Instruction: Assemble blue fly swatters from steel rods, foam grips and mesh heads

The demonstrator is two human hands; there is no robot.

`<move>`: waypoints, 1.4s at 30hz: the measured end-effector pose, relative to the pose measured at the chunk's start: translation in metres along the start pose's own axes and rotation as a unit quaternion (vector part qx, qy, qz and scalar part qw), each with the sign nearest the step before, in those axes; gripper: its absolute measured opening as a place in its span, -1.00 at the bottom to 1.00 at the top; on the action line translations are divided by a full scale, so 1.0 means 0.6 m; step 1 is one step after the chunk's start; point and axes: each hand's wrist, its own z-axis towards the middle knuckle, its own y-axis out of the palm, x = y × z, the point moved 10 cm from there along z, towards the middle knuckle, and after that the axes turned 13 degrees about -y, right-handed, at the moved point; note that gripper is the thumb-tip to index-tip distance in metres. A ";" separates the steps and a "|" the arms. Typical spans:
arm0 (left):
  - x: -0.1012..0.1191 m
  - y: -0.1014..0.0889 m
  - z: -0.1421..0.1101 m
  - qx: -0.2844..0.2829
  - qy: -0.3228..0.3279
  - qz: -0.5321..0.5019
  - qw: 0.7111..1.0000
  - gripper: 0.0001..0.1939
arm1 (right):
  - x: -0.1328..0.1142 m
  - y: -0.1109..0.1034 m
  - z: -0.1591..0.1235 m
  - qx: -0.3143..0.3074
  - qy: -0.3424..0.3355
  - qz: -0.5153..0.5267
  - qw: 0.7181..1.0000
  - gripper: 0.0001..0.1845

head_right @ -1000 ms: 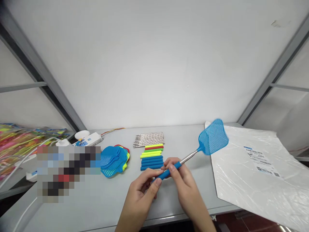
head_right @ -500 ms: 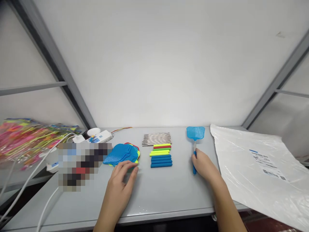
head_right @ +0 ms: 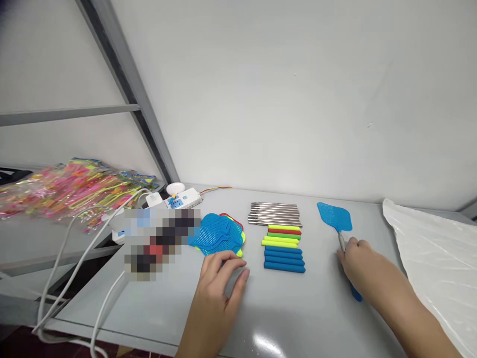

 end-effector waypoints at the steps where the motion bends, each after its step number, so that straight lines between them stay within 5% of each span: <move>1: 0.003 0.004 -0.001 -0.011 0.005 0.004 1.000 -0.85 | -0.018 -0.021 0.009 -0.001 -0.026 -0.041 0.999 -0.60; 6: 0.008 0.024 -0.003 -0.069 0.010 0.013 0.997 -0.83 | -0.173 -0.119 0.114 0.034 -0.198 -0.041 0.979 -0.61; 11: 0.002 0.034 -0.007 -0.079 0.016 0.011 0.997 -0.80 | -0.282 -0.107 0.250 -0.008 -0.314 0.016 0.949 -0.69; 18: -0.007 0.044 -0.015 -0.071 0.038 0.019 0.997 -0.86 | -0.306 -0.066 0.307 -0.061 -0.402 0.058 0.912 -0.77; 24: 0.021 0.046 -0.012 -0.097 0.038 0.021 0.994 -0.85 | -0.300 -0.072 0.318 -0.035 -0.411 0.045 0.910 -0.90; 29: 0.059 0.092 0.019 -0.210 0.005 0.196 0.958 -0.91 | -0.278 -0.144 0.290 0.059 -0.388 0.046 0.919 -0.89; 34: 0.091 0.125 0.046 -0.272 0.024 0.354 0.894 -0.87 | -0.254 -0.238 0.193 0.190 -0.381 0.085 0.901 -0.88; 38: 0.099 0.134 0.040 -0.302 0.065 0.386 0.869 -0.88 | -0.210 -0.274 0.099 0.308 -0.389 0.230 0.837 -0.81; 42: 0.106 0.127 0.025 -0.308 0.130 0.337 0.880 -0.95 | -0.147 -0.255 0.041 0.322 -0.341 0.424 0.775 -0.79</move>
